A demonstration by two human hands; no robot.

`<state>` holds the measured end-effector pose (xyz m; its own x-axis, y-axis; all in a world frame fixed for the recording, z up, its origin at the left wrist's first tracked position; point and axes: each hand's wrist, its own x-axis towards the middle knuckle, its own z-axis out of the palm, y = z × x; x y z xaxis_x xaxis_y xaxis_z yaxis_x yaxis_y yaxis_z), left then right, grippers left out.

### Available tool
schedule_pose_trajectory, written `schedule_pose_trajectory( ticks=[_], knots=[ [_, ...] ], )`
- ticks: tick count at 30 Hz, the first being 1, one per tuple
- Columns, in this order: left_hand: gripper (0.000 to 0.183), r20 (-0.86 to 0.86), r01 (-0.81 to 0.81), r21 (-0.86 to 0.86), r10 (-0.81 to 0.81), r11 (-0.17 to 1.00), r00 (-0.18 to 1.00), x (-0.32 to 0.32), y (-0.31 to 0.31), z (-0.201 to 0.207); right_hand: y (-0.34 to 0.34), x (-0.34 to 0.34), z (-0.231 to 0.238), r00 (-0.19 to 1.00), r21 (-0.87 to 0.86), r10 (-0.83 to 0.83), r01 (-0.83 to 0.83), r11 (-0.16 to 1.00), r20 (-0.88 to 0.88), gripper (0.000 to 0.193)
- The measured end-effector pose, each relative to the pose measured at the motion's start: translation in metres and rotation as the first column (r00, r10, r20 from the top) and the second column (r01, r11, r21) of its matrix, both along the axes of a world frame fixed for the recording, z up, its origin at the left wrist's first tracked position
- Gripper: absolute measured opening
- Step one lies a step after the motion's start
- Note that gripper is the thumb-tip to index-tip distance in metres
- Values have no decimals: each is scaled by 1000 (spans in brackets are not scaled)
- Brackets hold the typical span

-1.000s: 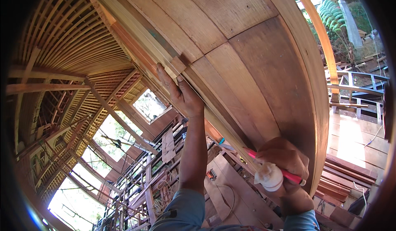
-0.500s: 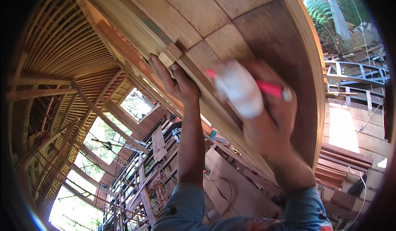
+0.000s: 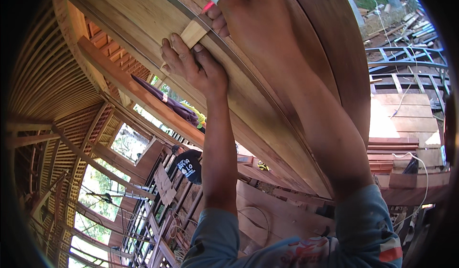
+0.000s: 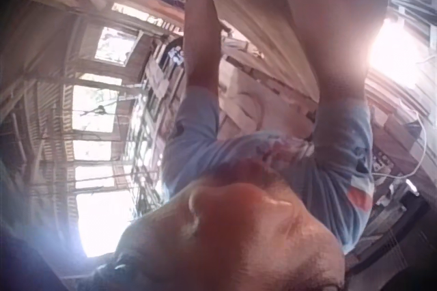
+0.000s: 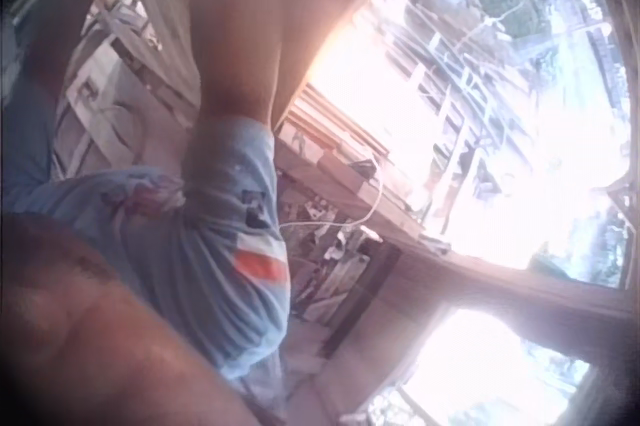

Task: The person installs wooden panels on a curved ceiling using a pneumatic nail gun, hammer, and pencil. They position planks, drive nails, and mark measurements while working on scaffolding.

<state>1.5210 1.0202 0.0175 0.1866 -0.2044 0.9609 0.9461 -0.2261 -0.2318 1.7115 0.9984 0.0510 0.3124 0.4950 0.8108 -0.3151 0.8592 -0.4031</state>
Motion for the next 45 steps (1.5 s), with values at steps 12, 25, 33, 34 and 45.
schedule_pose_trajectory(
  ticks=[12,25,33,34,45],
  knots=[
    [51,28,16,-2,-16,1000,999,-3,3,-2,-6,-11,10,923,-136,368,-380,915,-109,36],
    [51,46,16,-24,-15,1000,999,0,1,-3,-1,-11,7,966,-75,257,-259,963,-41,34],
    [51,37,26,-14,-25,1000,999,-1,4,-3,-8,-9,5,955,-76,293,-297,952,-51,39],
    [51,27,25,-11,-25,1000,999,-2,4,-2,-5,-11,5,963,-66,268,-270,961,-43,40],
    [50,27,29,-4,-28,1000,999,1,3,-2,0,-15,6,956,-25,284,-287,958,-77,40]
  ],
)
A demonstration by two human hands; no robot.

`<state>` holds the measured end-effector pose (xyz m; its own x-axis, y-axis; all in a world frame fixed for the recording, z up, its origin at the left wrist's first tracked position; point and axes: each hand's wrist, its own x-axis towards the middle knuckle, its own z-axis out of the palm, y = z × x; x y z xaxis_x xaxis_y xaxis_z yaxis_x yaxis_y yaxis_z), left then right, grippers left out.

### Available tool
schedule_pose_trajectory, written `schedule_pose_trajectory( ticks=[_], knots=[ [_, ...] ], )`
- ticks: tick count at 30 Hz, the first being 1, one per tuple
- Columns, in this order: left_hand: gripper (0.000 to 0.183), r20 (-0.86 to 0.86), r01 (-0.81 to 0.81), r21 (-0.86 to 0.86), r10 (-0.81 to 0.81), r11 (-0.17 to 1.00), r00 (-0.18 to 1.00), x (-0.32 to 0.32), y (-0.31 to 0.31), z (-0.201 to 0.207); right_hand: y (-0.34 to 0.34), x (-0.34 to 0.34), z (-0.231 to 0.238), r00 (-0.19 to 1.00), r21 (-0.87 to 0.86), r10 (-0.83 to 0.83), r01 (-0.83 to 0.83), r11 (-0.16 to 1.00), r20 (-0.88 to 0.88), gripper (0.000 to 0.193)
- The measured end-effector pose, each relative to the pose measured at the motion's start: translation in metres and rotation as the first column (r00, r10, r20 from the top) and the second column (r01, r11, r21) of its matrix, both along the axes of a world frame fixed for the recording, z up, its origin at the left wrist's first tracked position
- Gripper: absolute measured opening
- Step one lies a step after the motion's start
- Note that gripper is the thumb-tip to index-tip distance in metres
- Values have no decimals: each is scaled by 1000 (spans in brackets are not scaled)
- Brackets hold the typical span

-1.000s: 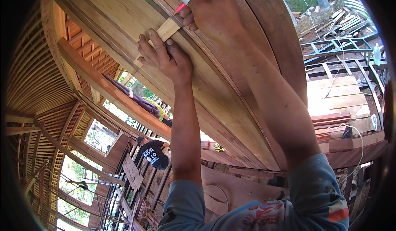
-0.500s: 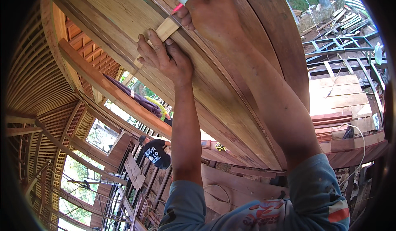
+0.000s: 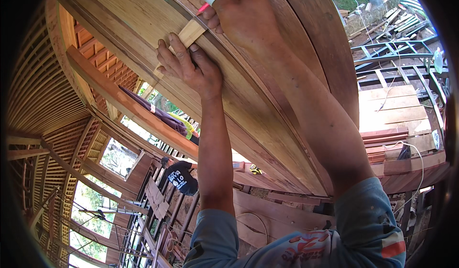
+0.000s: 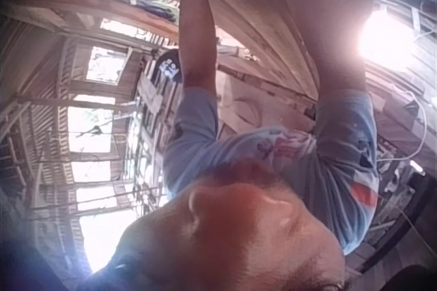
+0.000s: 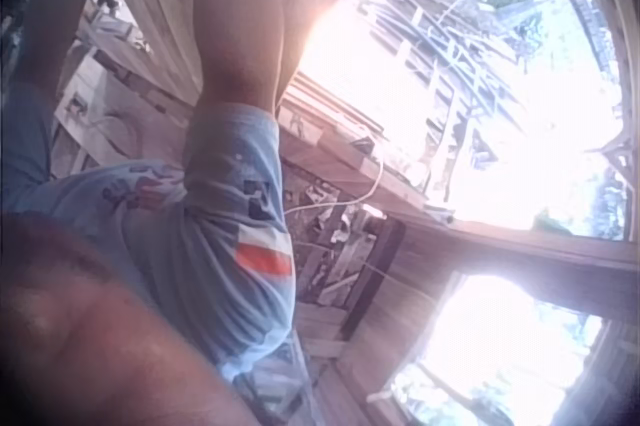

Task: The person installs wooden panels on a curved ceiling using a pneumatic nail gun, hammer, and pencil. They position planks, drive nails, and mark measurements while working on scaffolding.

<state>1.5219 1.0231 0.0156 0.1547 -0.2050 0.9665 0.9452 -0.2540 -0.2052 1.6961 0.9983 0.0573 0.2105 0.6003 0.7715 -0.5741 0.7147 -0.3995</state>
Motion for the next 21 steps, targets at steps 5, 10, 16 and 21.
schedule_pose_trajectory(
  ticks=[5,10,16,21],
  knots=[
    [50,8,-21,-7,21,1000,1000,-2,0,0,4,-2,0,1000,15,29,-29,999,-2,37],
    [50,4,-22,0,22,1000,1000,-2,1,0,2,0,0,996,3,89,-89,996,-17,36],
    [51,-5,-22,3,22,1000,1000,-3,0,1,0,2,3,975,-25,216,-218,976,-60,35],
    [46,-67,25,-11,-26,1000,997,-1,-6,4,-8,14,5,931,-96,346,-357,929,-116,32]
  ],
)
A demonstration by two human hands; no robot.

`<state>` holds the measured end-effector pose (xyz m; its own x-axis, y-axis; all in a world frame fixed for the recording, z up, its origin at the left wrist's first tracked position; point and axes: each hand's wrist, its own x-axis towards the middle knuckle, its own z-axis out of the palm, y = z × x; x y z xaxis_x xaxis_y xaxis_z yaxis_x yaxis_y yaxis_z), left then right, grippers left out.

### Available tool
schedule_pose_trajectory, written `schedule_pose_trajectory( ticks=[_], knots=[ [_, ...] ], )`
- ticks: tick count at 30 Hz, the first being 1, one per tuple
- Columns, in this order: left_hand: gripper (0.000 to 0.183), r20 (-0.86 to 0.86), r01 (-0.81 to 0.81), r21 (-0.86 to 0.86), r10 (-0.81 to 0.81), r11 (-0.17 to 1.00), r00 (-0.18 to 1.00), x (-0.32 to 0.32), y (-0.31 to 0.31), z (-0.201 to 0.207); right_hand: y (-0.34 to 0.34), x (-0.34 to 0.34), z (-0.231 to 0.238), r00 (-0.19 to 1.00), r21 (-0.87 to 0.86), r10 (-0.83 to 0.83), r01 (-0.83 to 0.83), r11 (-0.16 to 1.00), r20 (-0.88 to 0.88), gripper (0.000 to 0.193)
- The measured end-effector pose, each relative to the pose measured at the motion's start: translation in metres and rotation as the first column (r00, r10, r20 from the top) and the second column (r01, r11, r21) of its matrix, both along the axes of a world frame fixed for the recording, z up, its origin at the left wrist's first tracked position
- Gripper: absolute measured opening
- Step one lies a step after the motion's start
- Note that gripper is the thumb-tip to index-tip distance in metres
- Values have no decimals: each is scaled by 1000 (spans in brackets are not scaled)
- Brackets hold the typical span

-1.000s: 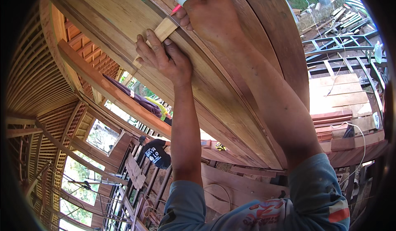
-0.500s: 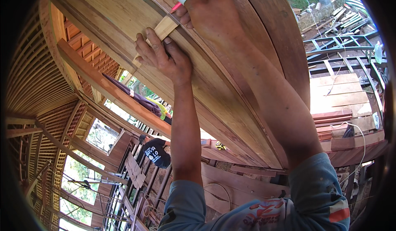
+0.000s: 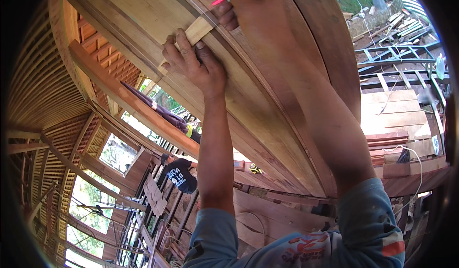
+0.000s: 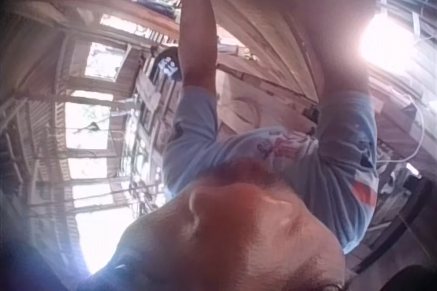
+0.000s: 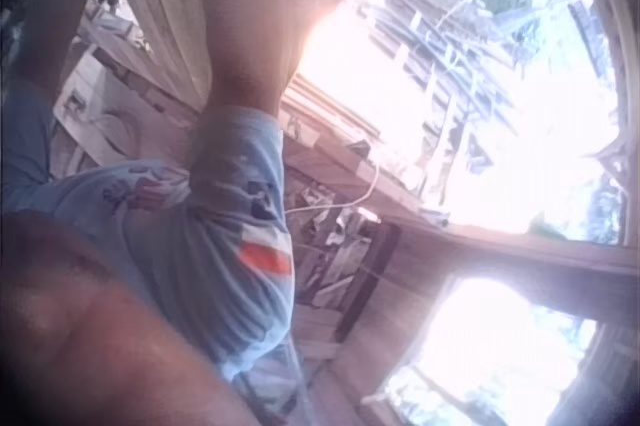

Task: The person installs wooden panels on a curved ceiling using a pneumatic nail gun, hammer, and pencil. They position planks, drive nails, and mark measurements while working on scaffolding.

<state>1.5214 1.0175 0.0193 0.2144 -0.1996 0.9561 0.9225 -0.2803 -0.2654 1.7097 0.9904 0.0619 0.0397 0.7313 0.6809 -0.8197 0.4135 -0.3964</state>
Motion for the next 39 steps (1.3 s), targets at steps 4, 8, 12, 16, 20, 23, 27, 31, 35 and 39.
schedule_pose_trajectory(
  ticks=[4,8,12,16,20,23,27,31,35,39],
  knots=[
    [48,-27,70,-15,-71,997,997,-6,-12,0,-11,3,-10,978,70,-206,203,977,43,30],
    [57,-112,158,-38,-162,987,980,1,-28,-11,-11,24,-18,983,116,-168,158,981,80,29],
    [58,-227,166,-100,-185,981,956,9,-70,-26,-34,52,-30,963,265,-99,30,964,250,34],
    [48,-266,198,-39,-201,980,943,7,-95,-48,-70,60,-52,915,403,-69,-107,909,398,44],
    [46,-187,194,-97,-210,976,960,14,-129,-75,-103,52,-94,941,422,-82,-69,904,329,49],
    [39,-139,151,-115,-167,982,976,7,-150,-91,-121,39,-128,961,534,-149,2,845,233,42],
    [35,-108,142,-172,-162,975,981,0,-167,-111,-139,26,-136,902,591,-401,237,771,162,37],
    [31,-55,42,-353,-65,935,996,12,-200,-127,-132,-7,-147,826,577,-561,431,693,56,31],
    [42,112,227,-301,-202,926,973,3,-202,-150,-133,-32,-164,848,523,-528,431,735,43,24],
    [61,697,827,-27,-582,562,419,26,-227,-183,-145,-67,-181,924,428,-382,335,839,26,20]
  ],
)
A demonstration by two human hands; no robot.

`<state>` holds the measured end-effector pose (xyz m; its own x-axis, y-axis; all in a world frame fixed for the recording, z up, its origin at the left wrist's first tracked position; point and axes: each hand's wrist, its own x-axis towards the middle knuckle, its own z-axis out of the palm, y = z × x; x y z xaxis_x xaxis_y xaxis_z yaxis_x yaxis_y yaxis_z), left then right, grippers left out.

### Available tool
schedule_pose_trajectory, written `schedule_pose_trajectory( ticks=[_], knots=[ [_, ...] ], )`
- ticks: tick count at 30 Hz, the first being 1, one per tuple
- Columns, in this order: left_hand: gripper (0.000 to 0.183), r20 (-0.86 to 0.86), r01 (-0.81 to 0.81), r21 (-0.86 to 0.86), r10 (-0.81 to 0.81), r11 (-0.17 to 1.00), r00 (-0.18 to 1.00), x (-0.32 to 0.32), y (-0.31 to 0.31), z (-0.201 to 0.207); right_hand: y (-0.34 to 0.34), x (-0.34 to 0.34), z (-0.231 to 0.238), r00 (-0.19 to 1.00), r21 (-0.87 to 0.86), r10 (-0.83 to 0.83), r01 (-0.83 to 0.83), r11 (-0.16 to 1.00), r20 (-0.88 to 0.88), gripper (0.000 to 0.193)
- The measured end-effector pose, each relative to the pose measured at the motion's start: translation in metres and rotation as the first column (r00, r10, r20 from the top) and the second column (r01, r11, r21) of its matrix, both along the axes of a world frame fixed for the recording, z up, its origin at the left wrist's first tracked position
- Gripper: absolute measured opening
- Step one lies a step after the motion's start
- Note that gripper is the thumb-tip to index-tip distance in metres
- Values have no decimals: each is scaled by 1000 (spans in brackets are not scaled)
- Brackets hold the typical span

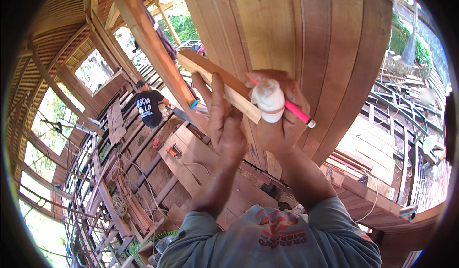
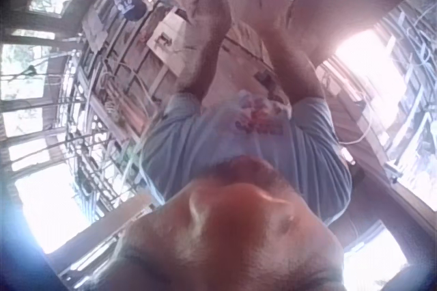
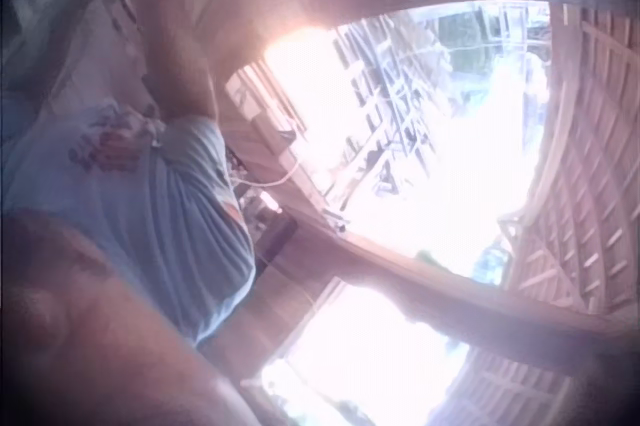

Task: The person installs wooden panels on a curved ceiling using a pneumatic nail gun, hammer, and pencil. They position planks, drive nails, and mark measurements while working on scaffolding.

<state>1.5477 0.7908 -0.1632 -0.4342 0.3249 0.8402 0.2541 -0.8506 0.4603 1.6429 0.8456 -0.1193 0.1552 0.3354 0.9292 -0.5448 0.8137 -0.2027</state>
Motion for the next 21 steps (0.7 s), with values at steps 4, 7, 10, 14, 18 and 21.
schedule_pose_trajectory(
  ticks=[4,7,10,14,18,21],
  knots=[
    [53,419,313,216,-377,925,826,21,-9,-1,-7,-14,-27,994,26,-25,22,999,103,16],
    [45,510,351,200,-403,915,759,13,-15,-8,-21,-20,-43,977,-73,149,-139,988,154,14],
    [50,670,559,200,-529,805,521,3,-25,-6,-34,0,-41,856,-344,483,-404,848,184,17],
    [52,589,469,37,-399,882,703,-6,-33,-6,-26,29,-51,767,-310,515,-419,854,383,14],
    [51,682,597,111,-498,794,536,-4,-34,-3,-32,35,-57,716,-373,587,-463,804,377,12],
    [49,724,626,112,-495,772,480,-4,-29,-7,-33,32,-59,719,-415,611,-471,779,331,11]
  ],
)
